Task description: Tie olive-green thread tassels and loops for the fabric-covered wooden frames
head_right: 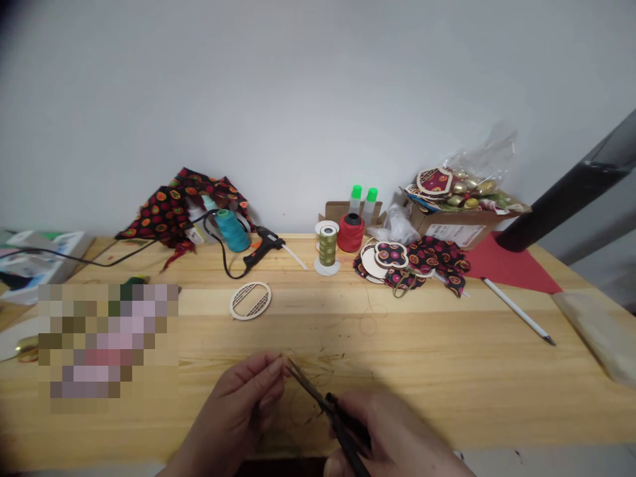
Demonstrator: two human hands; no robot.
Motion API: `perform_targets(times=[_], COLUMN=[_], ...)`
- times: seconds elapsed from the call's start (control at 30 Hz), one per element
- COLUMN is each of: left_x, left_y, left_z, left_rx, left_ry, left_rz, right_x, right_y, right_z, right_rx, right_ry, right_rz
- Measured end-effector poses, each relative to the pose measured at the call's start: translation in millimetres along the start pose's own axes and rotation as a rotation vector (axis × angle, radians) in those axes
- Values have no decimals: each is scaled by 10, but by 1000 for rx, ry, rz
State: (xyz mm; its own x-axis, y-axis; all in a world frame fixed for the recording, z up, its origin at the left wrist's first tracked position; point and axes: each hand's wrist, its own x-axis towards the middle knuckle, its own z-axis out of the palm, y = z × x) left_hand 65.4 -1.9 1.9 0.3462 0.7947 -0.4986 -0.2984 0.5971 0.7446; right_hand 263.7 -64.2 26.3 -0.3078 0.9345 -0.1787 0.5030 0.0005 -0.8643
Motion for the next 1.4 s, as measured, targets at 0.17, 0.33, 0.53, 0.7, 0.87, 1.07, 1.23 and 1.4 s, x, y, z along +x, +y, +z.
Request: perform_targets(times=[0.17,0.33,0.53,0.7,0.87,1.07,1.23,1.4], left_x=[-17,-42,-60,-59,-43,-53,-53,-11], left_y=[-8,11,30,55,33,25,49,27], left_z=[-5,7,2,11,-14,-13,17,-27], left_rx=[124,222,320,369,391,389,363,223], left_ry=[-66,-153,-143,-149,-162,-133,-79,15], left_rz=[8,34,106,128,135,125,125,142], right_x=[85,166,209,214,215,223,197,155], right_y=[-124,-155,-210,-245,-215,-194,-81,90], right_z=[-19,-47,-72,-91,-107,-102,-71,-150], right_rx=[77,69,190,235,203,223,118,-149], right_ry=[-63,-130,-153,-146,-129,-118,-93,59], right_rz=[127,266,243,214,229,169,157,204])
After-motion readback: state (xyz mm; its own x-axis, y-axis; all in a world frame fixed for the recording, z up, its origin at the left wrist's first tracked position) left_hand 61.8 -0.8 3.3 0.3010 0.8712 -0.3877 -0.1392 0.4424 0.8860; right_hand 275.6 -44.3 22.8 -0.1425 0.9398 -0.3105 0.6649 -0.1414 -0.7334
